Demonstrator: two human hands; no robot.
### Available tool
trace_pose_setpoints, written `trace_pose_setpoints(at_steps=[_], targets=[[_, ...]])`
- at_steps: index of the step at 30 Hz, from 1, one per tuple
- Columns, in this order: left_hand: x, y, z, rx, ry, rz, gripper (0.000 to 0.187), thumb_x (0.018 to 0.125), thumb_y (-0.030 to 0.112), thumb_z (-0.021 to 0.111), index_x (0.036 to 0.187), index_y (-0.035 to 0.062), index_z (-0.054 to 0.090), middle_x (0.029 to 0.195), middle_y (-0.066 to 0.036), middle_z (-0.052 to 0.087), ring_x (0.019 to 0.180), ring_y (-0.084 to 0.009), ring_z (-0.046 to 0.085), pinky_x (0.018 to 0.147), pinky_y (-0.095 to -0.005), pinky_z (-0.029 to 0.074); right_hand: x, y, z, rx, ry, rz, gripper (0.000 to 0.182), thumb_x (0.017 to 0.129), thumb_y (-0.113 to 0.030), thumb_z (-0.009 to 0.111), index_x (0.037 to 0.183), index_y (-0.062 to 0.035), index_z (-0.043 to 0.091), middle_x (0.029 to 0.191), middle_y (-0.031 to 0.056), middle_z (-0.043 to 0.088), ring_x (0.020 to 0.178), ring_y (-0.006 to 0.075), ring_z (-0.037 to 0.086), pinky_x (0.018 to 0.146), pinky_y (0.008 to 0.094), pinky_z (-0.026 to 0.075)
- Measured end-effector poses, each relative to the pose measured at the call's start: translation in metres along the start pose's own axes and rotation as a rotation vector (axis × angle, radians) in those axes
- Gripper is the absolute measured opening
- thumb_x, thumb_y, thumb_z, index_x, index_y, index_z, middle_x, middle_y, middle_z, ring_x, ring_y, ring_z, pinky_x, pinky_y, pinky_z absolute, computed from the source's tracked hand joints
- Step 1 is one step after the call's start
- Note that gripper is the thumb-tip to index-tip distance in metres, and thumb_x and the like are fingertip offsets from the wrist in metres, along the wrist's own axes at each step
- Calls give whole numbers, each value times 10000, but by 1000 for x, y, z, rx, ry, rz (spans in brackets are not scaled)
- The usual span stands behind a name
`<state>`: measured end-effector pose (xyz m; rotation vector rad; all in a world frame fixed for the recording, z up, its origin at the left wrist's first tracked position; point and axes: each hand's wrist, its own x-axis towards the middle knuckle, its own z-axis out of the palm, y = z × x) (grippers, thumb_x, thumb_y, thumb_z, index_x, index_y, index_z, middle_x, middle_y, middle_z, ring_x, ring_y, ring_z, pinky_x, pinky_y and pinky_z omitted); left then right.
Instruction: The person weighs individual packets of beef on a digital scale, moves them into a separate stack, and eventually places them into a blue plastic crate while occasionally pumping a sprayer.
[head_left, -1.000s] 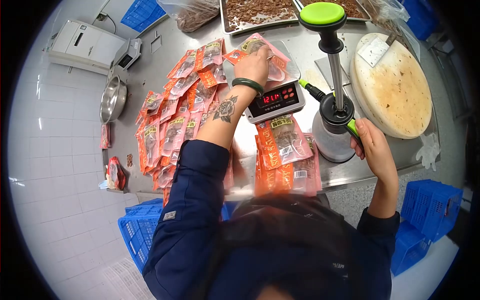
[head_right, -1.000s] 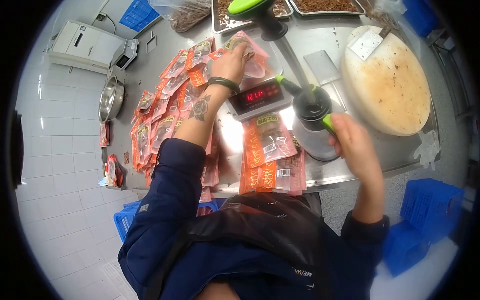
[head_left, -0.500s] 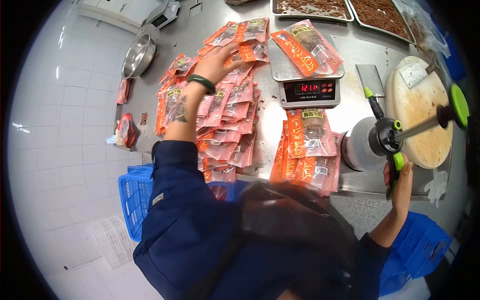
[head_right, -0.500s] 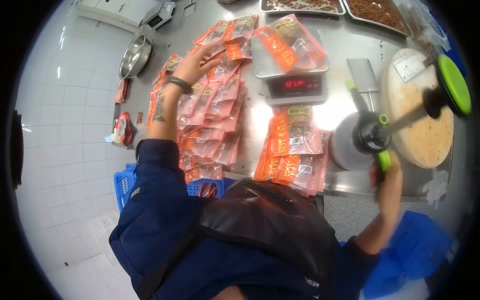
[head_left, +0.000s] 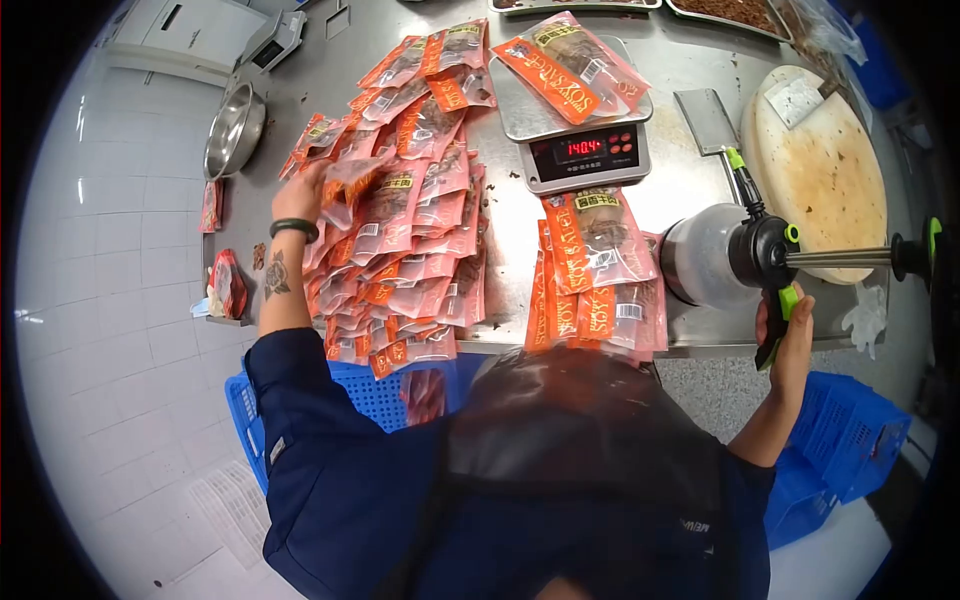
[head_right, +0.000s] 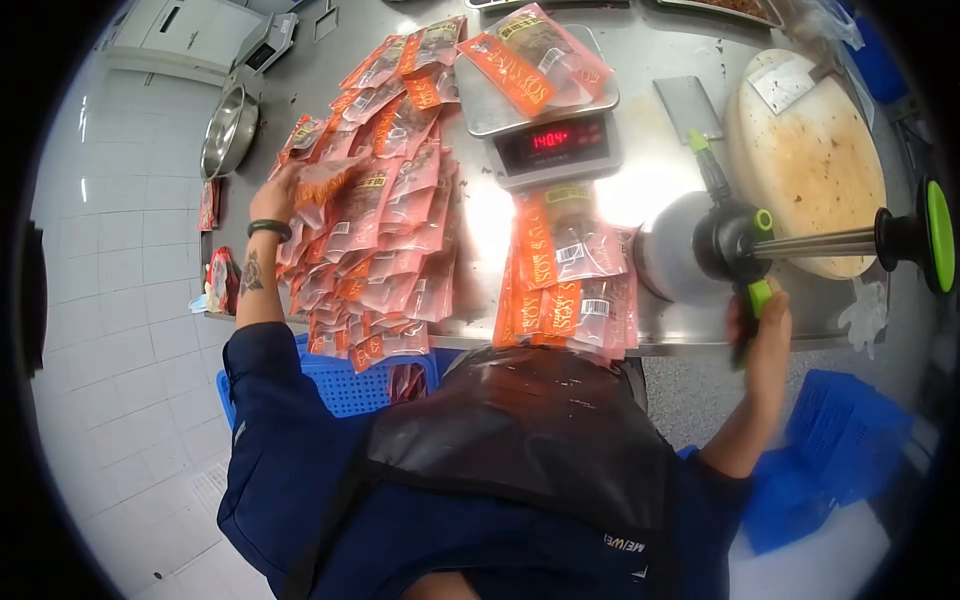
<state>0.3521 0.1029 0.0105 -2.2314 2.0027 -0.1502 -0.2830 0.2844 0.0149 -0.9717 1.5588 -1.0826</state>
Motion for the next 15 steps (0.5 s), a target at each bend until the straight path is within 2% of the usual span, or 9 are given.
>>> trace_pose_setpoints(at_steps=[1,3,4,5,7,9,10,13,15], targets=[[18,12,-20,43,-50,-127,304,923,375,450,1170,250,575,1002,-152,648,932,-342,615,775,-426,488,0,0,0,-3,4,8,642,930,-630,281,1006,-49,543,689,-2,512,549,64,441,482,198,328],[49,19,-30,-290,219,35,312,932,380,435,1181,246,568,931,-168,647,898,-362,614,745,-427,480,0,3,-1,-2,12,10,644,928,-633,283,1002,-49,545,689,-2,511,549,63,440,482,199,326],[57,39,-43,-388,291,22,311,932,380,435,1178,244,570,935,-169,643,898,-359,614,732,-427,476,0,6,0,2,24,-8,663,923,-643,277,1005,-39,538,670,0,495,524,59,424,463,193,313],[60,72,-59,-484,363,10,310,932,381,435,1174,243,572,940,-171,639,897,-357,613,720,-427,473,0,7,1,9,35,-24,682,917,-653,271,1008,-29,530,652,3,478,499,54,407,444,187,299],[50,151,-95,-486,302,-38,293,938,325,419,1173,238,570,911,-155,651,862,-358,620,699,-440,479,0,5,0,14,10,-36,675,921,-646,271,1010,-30,530,651,2,478,499,53,405,445,189,299],[69,193,-64,-250,416,250,301,896,273,502,1191,288,557,906,-117,664,813,-334,639,679,-421,504,1,4,-1,16,-11,-46,667,925,-640,272,1012,-30,530,649,1,478,499,52,402,447,190,298],[72,217,-50,-187,385,337,308,931,217,382,1179,245,564,850,-174,660,777,-362,640,662,-461,501,2,4,-1,9,-26,-48,642,940,-611,269,1012,-29,531,652,4,483,506,53,404,453,191,301],[64,278,-31,-286,239,344,301,917,217,411,1176,226,565,881,-177,660,758,-361,640,650,-475,494,7,-2,1,13,-58,-57,576,970,-536,272,1010,-26,535,658,8,494,523,55,410,471,195,308],[60,297,-26,-353,315,384,305,906,224,425,1178,180,557,895,-178,660,774,-359,639,654,-476,492,10,-14,7,30,-73,-49,535,985,-489,278,1008,-23,539,662,10,499,534,56,414,481,198,312]])
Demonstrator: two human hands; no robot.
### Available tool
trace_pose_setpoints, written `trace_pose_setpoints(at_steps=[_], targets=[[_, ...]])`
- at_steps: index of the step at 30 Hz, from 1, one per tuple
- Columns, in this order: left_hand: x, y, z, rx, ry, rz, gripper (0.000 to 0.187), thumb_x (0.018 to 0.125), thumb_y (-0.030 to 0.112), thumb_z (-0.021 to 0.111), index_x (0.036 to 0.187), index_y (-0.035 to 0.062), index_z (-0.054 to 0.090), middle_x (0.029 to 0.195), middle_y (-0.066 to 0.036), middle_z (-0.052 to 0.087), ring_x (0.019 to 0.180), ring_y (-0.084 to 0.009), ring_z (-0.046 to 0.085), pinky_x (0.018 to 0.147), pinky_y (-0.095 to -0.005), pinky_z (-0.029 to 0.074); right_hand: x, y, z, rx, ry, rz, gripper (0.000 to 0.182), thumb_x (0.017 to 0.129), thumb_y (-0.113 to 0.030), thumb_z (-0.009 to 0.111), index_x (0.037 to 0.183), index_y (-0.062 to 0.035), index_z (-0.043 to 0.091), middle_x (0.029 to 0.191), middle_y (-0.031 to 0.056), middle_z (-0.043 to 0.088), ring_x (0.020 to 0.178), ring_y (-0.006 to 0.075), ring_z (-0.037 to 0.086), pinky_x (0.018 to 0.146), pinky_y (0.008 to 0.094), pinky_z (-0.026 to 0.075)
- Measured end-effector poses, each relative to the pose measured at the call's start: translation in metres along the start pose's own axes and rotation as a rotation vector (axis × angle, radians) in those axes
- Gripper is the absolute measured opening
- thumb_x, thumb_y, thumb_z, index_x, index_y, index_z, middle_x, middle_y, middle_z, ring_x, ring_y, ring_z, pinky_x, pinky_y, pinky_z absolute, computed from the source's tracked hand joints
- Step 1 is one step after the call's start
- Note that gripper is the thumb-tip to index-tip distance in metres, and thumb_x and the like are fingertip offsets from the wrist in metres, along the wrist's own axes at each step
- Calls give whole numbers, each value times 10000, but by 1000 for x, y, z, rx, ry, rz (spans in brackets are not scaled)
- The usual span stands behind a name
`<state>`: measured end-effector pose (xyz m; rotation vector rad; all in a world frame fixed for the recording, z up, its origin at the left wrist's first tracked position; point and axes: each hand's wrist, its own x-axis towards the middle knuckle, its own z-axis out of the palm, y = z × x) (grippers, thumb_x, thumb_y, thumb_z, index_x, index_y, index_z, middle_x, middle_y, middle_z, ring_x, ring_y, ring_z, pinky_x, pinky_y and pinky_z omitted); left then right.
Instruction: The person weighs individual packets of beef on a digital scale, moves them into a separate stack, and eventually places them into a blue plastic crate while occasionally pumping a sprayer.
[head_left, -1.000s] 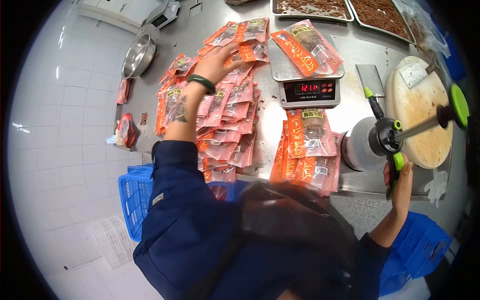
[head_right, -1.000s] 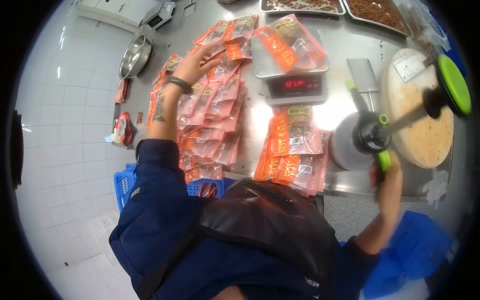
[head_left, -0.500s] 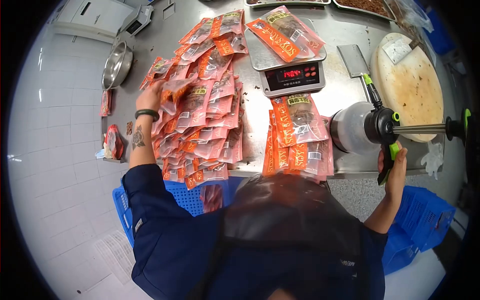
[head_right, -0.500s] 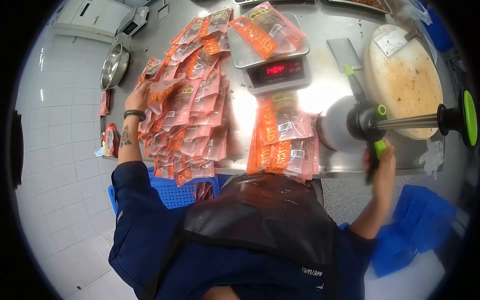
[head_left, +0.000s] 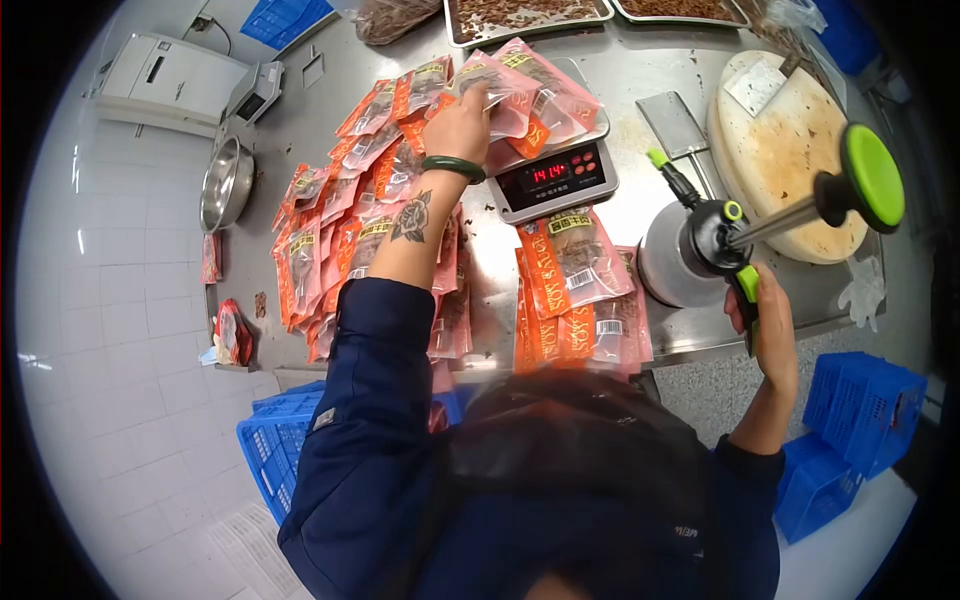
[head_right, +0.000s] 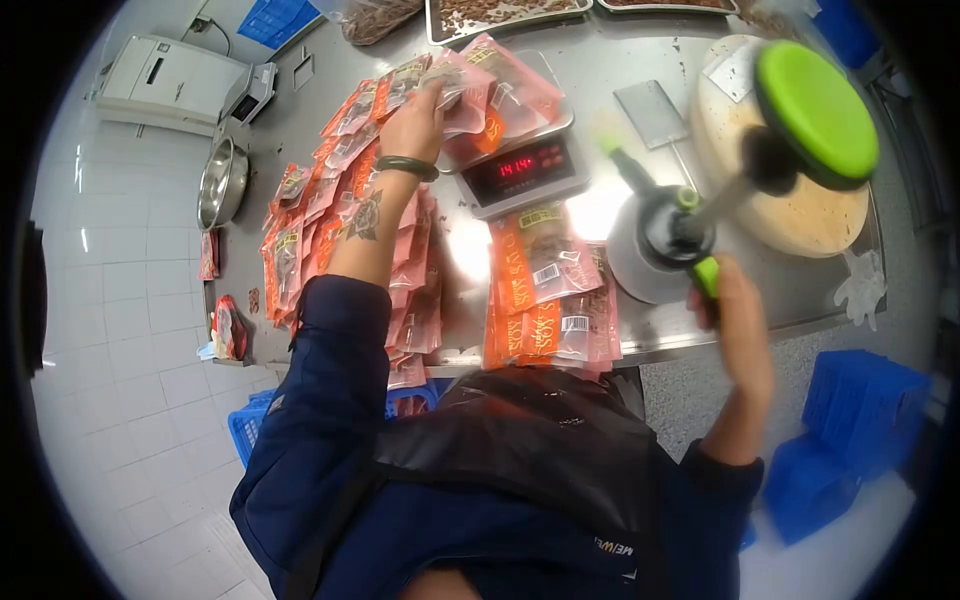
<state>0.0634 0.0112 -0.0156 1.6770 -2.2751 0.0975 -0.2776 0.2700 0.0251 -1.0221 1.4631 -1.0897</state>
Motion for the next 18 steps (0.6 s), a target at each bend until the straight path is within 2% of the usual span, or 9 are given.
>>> trace_pose_setpoints(at_steps=[2,3,4,5,6,8,10,18], targets=[[-2,13,1,-45,70,-33,323,896,221,436,1192,140,537,917,-178,658,790,-359,638,662,-476,491,10,-18,9,-240,-134,-27,463,997,-407,294,971,-19,544,666,12,508,551,64,424,497,209,325],[-3,17,2,-38,116,1,328,893,215,440,1198,133,530,925,-177,658,793,-359,638,665,-477,492,15,-21,14,-218,-162,-54,393,1001,-339,332,927,-12,538,661,16,510,552,74,428,506,224,341],[-4,22,-1,-30,165,33,334,889,210,445,1203,127,523,933,-175,658,797,-359,638,668,-478,492,19,-28,22,-212,-159,-52,393,1001,-339,332,927,-12,538,661,16,510,552,74,428,506,224,341],[-11,30,-5,-56,180,-46,341,884,199,449,1211,130,516,932,-178,657,804,-360,637,676,-476,493,23,-38,29,-281,-170,-27,393,984,-356,374,893,-16,550,644,38,518,550,105,448,521,262,364],[-9,25,-2,15,107,19,344,874,195,462,1205,124,520,922,-182,657,807,-363,637,680,-477,494,26,-45,34,-354,-180,-5,396,967,-373,415,858,-21,562,626,59,525,548,136,469,535,299,386],[-10,22,6,-71,151,-17,329,863,198,476,1175,111,531,897,-182,658,805,-365,637,682,-481,493,33,-46,41,-365,-185,-2,395,964,-372,429,848,-17,558,616,70,516,543,147,468,537,306,390],[-8,32,-8,-8,-73,-196,305,859,196,479,1141,99,541,871,-184,656,800,-366,637,681,-487,491,38,-48,45,-386,-194,-3,394,961,-371,442,838,-13,553,605,80,506,539,159,468,540,312,394],[-10,23,13,10,24,-102,314,869,190,475,1165,105,535,860,-177,658,759,-347,643,654,-471,499,43,-54,49,-365,-177,44,398,964,-372,443,837,-11,552,603,75,516,523,160,460,527,305,386]])
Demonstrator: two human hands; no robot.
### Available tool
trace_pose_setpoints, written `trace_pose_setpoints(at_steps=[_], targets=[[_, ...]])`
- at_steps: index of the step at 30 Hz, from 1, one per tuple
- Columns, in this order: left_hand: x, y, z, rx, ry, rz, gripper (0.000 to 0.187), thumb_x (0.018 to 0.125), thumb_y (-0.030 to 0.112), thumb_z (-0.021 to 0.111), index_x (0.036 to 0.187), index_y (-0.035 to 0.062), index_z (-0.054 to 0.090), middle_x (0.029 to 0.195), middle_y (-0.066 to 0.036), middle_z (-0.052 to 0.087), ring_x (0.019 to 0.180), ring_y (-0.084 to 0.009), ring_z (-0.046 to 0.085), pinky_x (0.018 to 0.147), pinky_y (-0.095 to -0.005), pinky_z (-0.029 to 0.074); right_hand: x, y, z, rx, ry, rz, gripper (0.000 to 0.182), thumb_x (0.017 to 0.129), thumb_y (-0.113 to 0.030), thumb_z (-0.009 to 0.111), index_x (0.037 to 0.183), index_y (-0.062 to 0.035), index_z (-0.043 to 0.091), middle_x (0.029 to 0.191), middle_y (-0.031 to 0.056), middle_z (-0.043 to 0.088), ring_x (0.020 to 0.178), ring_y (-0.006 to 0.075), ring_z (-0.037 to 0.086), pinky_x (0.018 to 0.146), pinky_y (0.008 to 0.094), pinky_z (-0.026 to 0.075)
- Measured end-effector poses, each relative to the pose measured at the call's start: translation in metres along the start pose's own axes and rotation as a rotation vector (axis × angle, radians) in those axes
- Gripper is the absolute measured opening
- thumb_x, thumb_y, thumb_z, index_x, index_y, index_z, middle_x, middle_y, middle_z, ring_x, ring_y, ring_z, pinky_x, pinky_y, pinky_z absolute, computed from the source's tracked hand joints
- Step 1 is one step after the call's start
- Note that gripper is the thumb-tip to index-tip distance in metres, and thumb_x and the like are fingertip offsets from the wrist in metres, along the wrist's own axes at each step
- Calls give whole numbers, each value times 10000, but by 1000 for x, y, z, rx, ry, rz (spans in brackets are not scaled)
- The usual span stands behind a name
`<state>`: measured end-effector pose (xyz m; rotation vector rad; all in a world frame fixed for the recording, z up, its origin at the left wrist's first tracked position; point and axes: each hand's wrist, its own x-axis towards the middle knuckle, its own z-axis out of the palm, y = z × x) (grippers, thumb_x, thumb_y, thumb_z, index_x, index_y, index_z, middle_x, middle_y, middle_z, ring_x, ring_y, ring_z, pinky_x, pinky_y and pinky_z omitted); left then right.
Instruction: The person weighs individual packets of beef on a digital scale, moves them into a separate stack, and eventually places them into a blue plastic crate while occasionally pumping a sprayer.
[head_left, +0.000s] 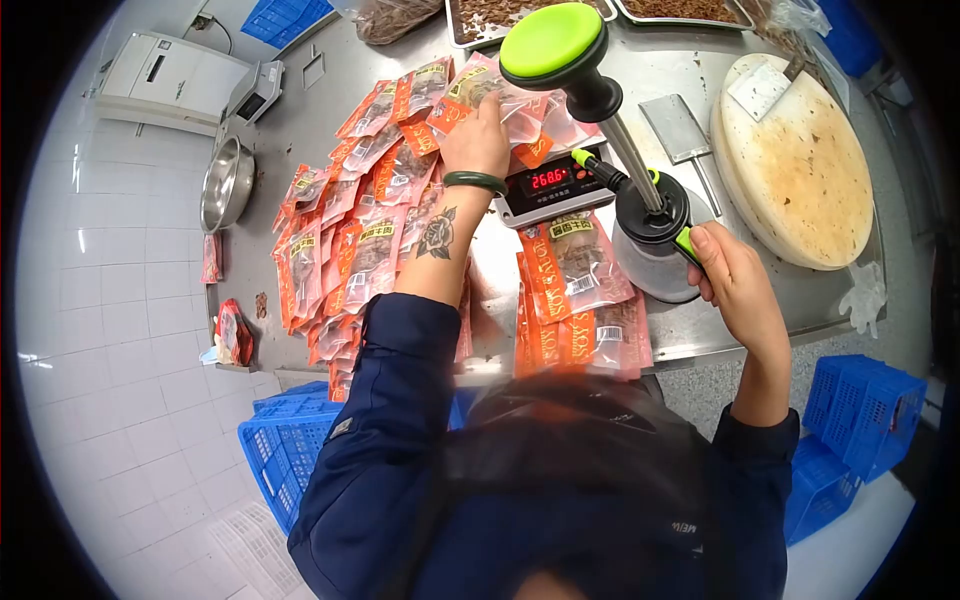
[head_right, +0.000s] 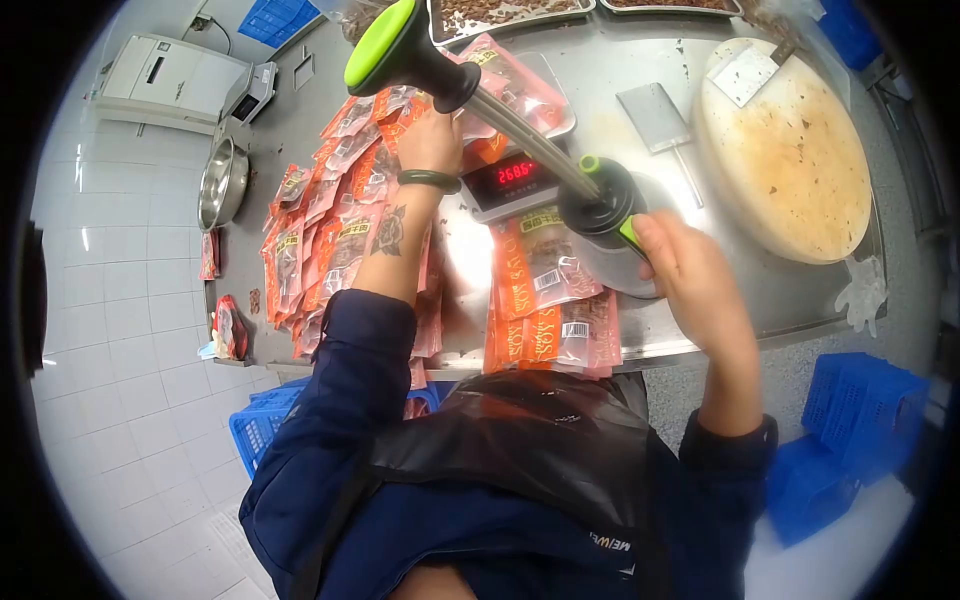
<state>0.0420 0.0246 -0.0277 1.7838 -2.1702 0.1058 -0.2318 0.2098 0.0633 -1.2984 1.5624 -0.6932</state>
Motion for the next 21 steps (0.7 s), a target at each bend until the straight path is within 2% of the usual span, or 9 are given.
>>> trace_pose_setpoints(at_steps=[6,9,11,13,14,15,16,18,21], targets=[[1,6,-6,33,-59,-51,346,859,178,473,1194,110,521,867,-171,659,778,-348,642,664,-469,499,3,-3,0,-34,-14,-9,397,964,-371,442,838,-12,554,608,69,519,519,156,457,526,304,385],[0,10,-14,47,-144,-50,386,877,277,506,1219,99,512,867,-176,656,786,-344,642,672,-472,498,4,-3,0,-67,-23,-30,406,959,-386,445,838,-13,553,612,66,514,525,149,463,526,305,385],[-4,15,-20,-34,-62,-65,510,876,429,536,1257,94,496,916,-185,642,817,-344,630,690,-458,494,1,0,-1,-26,-11,-22,422,961,-405,432,846,-19,557,620,54,517,532,133,462,520,292,380],[-6,9,-25,-145,288,65,643,857,551,527,1289,78,475,957,-196,596,861,-350,597,701,-426,489,-2,10,-5,17,1,-11,438,963,-424,420,854,-24,560,628,42,519,539,116,462,515,278,375],[-9,5,-30,-190,253,25,626,862,527,542,1276,61,486,1025,-178,529,933,-340,543,775,-410,461,-4,22,-8,80,35,-43,486,972,-469,360,874,-30,545,639,26,514,530,89,436,499,245,354],[-9,1,-35,-187,252,24,626,862,527,542,1276,61,486,1025,-178,529,933,-340,543,775,-410,461,-7,34,-12,144,68,-76,537,980,-513,299,895,-36,530,649,10,509,522,63,410,483,212,333],[-10,-3,-38,-229,376,78,587,858,500,567,1240,59,504,1041,-167,506,961,-329,517,809,-414,440,-11,44,-17,153,98,-66,634,946,-609,238,926,-45,526,658,6,510,515,54,410,468,196,318],[-11,-7,-45,-363,565,189,434,833,408,651,1100,77,564,1103,-137,469,1041,-305,457,891,-422,383,-21,64,-23,225,136,-67,672,924,-648,228,923,-46,527,652,5,507,507,54,411,460,194,312],[-19,4,-45,-285,541,300,400,791,391,698,1029,90,583,1127,-132,476,1053,-314,450,899,-438,376,-33,78,-24,323,193,-68,751,874,-725,208,924,-49,531,628,1,495,486,54,413,443,189,297]])
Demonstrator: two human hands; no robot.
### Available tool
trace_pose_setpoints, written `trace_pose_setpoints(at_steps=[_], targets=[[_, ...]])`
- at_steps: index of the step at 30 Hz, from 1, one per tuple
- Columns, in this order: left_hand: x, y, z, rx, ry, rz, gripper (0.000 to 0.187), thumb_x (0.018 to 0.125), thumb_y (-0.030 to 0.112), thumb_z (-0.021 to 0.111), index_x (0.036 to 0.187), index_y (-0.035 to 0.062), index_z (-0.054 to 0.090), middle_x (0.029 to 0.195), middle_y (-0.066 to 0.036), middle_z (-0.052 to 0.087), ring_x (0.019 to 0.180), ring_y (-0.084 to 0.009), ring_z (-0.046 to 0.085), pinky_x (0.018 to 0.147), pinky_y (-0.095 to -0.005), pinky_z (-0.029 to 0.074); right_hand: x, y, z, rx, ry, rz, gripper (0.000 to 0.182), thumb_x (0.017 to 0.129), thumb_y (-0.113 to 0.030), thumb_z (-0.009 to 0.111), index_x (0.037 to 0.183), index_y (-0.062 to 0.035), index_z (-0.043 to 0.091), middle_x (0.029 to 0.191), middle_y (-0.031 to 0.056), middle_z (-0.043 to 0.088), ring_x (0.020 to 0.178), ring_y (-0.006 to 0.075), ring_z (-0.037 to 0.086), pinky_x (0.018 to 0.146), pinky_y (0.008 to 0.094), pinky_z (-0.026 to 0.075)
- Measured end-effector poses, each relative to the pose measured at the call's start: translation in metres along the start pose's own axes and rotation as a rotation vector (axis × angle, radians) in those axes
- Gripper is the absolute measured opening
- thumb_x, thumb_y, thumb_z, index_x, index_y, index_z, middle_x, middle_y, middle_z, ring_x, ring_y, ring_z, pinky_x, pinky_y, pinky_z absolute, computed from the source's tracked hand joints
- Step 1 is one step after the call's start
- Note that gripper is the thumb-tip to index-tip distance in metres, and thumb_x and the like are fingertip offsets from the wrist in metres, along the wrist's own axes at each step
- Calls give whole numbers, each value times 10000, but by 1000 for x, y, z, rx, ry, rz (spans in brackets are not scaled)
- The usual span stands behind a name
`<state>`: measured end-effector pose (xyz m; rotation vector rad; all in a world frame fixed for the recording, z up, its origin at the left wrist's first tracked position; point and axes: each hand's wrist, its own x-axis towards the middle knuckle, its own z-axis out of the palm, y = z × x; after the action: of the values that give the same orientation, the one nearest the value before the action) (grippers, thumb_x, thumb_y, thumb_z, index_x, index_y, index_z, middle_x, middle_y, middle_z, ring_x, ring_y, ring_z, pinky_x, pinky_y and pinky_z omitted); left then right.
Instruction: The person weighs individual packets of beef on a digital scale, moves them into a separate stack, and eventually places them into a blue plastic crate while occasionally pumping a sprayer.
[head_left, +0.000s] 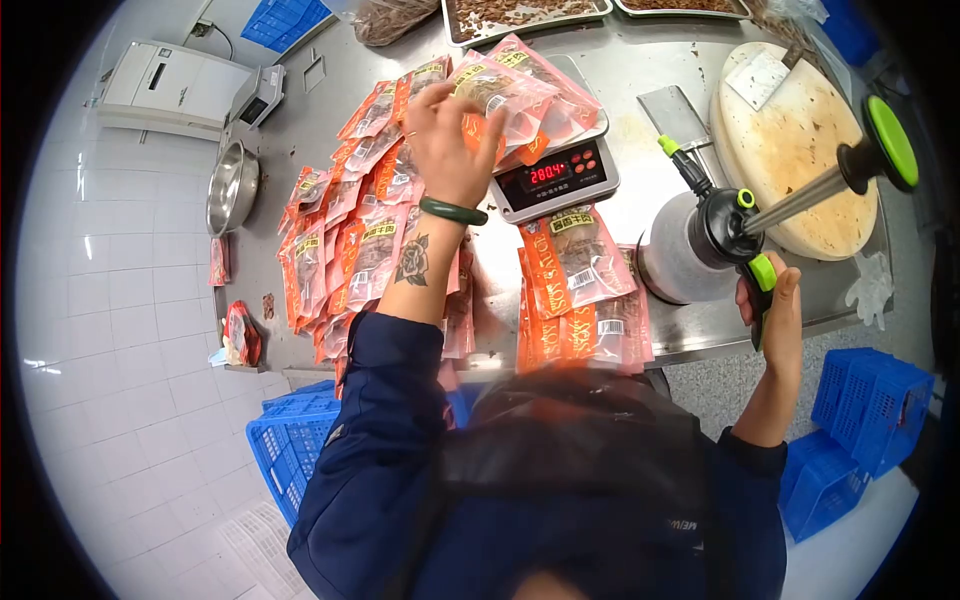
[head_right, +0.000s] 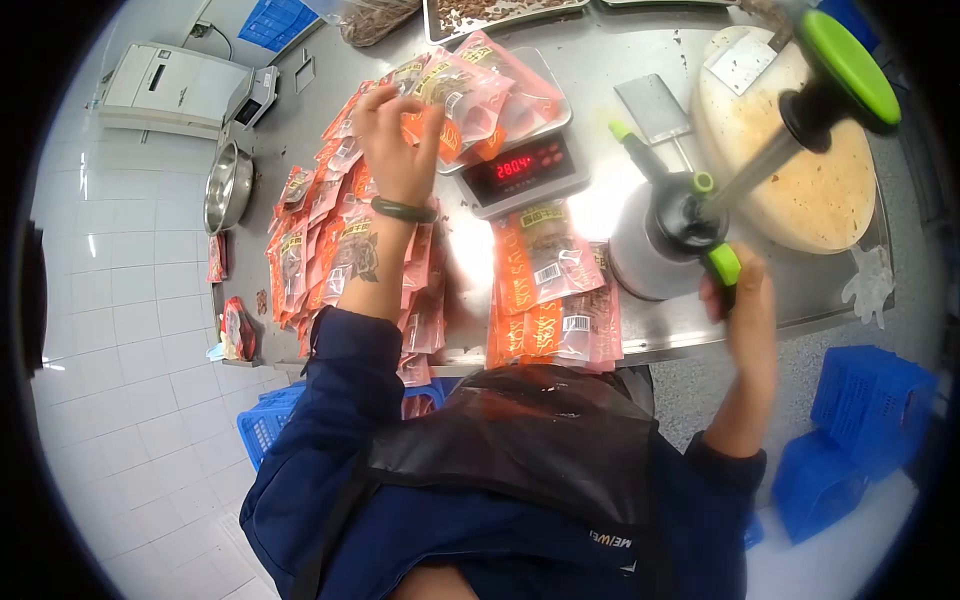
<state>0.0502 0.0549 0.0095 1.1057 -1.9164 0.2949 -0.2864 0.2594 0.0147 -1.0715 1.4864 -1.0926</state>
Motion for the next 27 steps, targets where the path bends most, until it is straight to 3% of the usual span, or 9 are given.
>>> trace_pose_setpoints(at_steps=[5,8,12,15,18,20,21,23,27], targets=[[-40,15,40,223,-361,55,307,717,362,734,954,183,658,1392,-151,399,1297,-395,334,1014,-483,327,-15,11,1,12,99,40,763,867,-734,211,921,-50,544,603,-2,487,479,52,407,437,187,286],[-46,-18,67,152,-316,46,156,855,206,560,976,140,632,1163,-77,612,994,-305,615,838,-406,496,-19,18,-2,13,77,2,751,876,-722,216,933,-51,548,611,-3,486,483,51,406,434,189,278],[-35,18,14,-2,-436,-25,101,855,153,536,903,108,612,1012,-67,657,821,-268,650,649,-371,535,-19,25,-1,32,147,28,731,894,-697,226,964,-47,554,615,-5,476,481,50,390,433,190,267],[-70,58,-40,-246,-809,104,303,824,155,595,1125,123,582,1226,-98,559,989,-295,606,777,-390,530,-20,24,-4,50,117,35,723,894,-694,252,986,-53,572,634,-9,488,504,62,417,449,199,303],[-91,45,-87,-831,-1060,44,793,740,294,748,1411,166,345,1404,-193,359,1262,-364,398,1016,-428,389,-20,28,-6,57,80,44,748,887,-705,244,1034,-44,561,652,-3,485,508,64,413,445,199,300],[-87,-7,-127,-521,-958,-154,888,692,272,796,1419,100,315,1391,-181,385,1282,-321,376,1050,-412,347,-19,26,-4,105,126,54,752,892,-699,242,1053,-34,553,650,1,476,504,65,404,444,197,297],[-89,-38,-150,-504,-938,-520,831,682,249,797,1370,49,377,1358,-173,426,1242,-297,429,1040,-400,361,-17,25,-3,93,111,33,761,889,-702,243,1053,-26,552,647,3,469,499,68,397,442,196,294],[-104,-96,-206,4,-998,-390,750,680,233,792,1337,122,447,1284,-156,494,1170,-318,492,995,-383,408,-16,22,-2,77,114,43,767,884,-710,243,1044,-27,553,647,3,470,499,68,399,441,197,295],[-139,-143,-238,164,-1235,-579,572,779,221,710,1301,130,495,1255,-130,531,1123,-301,528,953,-375,433,-16,27,-7,49,125,57,775,872,-727,243,1012,-32,557,649,3,474,499,68,403,441,196,297]])
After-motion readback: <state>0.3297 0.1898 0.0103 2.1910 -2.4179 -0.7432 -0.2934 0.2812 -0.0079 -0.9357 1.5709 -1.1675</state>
